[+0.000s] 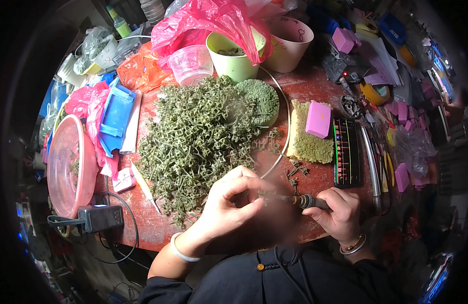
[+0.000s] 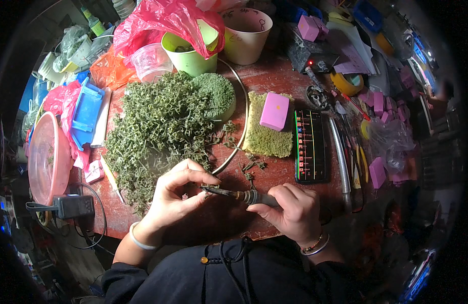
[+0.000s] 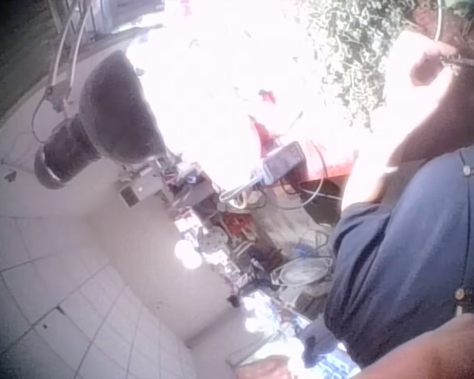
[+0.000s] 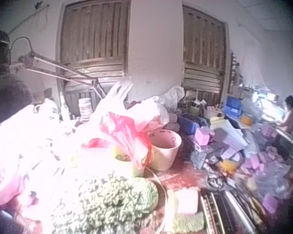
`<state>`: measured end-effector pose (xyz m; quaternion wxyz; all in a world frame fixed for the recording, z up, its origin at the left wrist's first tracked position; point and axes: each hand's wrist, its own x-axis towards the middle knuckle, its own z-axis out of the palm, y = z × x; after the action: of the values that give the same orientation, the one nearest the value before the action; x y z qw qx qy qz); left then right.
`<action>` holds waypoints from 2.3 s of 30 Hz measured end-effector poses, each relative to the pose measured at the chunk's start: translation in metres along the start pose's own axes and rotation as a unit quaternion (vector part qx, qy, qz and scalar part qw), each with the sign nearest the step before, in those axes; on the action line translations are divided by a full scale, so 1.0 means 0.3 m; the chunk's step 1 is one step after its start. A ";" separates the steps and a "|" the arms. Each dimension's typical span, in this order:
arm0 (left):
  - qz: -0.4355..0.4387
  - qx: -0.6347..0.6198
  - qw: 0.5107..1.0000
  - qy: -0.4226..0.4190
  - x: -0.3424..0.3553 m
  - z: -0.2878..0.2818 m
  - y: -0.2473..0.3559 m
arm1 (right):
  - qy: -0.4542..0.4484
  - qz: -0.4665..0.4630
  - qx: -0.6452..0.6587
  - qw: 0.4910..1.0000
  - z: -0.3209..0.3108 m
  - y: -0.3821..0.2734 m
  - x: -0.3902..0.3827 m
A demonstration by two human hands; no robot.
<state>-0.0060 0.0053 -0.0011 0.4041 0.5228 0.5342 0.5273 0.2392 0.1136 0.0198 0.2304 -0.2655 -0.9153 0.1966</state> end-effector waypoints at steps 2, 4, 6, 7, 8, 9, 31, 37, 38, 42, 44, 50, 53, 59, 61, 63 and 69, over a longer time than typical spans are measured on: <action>0.011 0.007 1.000 0.019 0.003 0.004 0.001 | 0.008 -0.002 0.003 1.000 0.001 0.002 -0.001; 0.006 0.004 1.000 0.014 -0.001 -0.001 -0.003 | 0.016 -0.004 0.006 1.000 -0.002 0.004 -0.004; 0.001 0.000 1.000 0.008 -0.003 -0.001 -0.001 | 0.037 0.007 0.026 0.999 -0.010 0.005 -0.009; -0.009 -0.014 1.000 0.012 -0.005 0.000 0.001 | 0.037 0.007 0.026 0.999 -0.016 0.006 -0.011; -0.019 -0.028 0.999 0.015 -0.005 0.001 0.002 | 0.028 0.009 0.016 0.999 -0.023 0.007 -0.013; -0.019 -0.028 0.999 0.015 -0.006 0.001 0.002 | 0.019 0.012 0.006 1.000 -0.027 0.007 -0.014; -0.033 -0.092 0.995 0.021 0.001 0.004 -0.011 | 0.032 0.029 0.042 0.998 -0.024 0.014 -0.013; -0.125 -0.458 0.880 0.021 0.001 -0.028 0.034 | 0.103 0.131 0.123 0.978 0.043 -0.009 0.136; -0.123 -0.457 0.881 0.016 0.006 -0.029 0.025 | 0.105 0.128 0.140 0.976 0.078 0.013 0.165; -0.125 -0.464 0.877 0.002 0.001 -0.034 0.007 | 0.069 -0.016 -0.014 0.997 0.150 0.024 0.318; -0.152 -0.421 0.894 -0.002 0.003 -0.037 0.006 | 0.053 -0.004 0.002 0.999 0.179 0.028 0.355; -0.159 -0.410 0.898 -0.009 0.001 -0.040 -0.005 | -0.008 -0.034 -0.072 0.997 0.207 0.043 0.391; -0.175 -0.379 0.909 0.013 -0.006 -0.045 -0.002 | 0.022 -0.038 -0.034 0.998 0.163 0.006 0.379; -0.225 -0.362 0.904 0.030 0.018 -0.023 0.037 | 0.010 0.055 0.336 0.940 0.081 -0.058 0.268; -0.231 -0.342 0.911 0.004 0.008 -0.019 0.020 | -0.009 0.045 0.389 0.920 0.081 -0.075 0.245; -0.204 -0.295 0.933 -0.001 -0.010 -0.019 -0.003 | -0.038 0.072 0.386 0.919 0.070 -0.097 0.227; -0.170 -0.228 0.957 0.050 -0.004 -0.009 0.005 | 0.058 0.087 0.158 0.982 0.006 -0.029 0.160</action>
<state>-0.0084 0.0036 0.0005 0.5688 0.2914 0.5001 0.5844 0.1987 0.1343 0.0377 0.3044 -0.3152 -0.8311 0.3424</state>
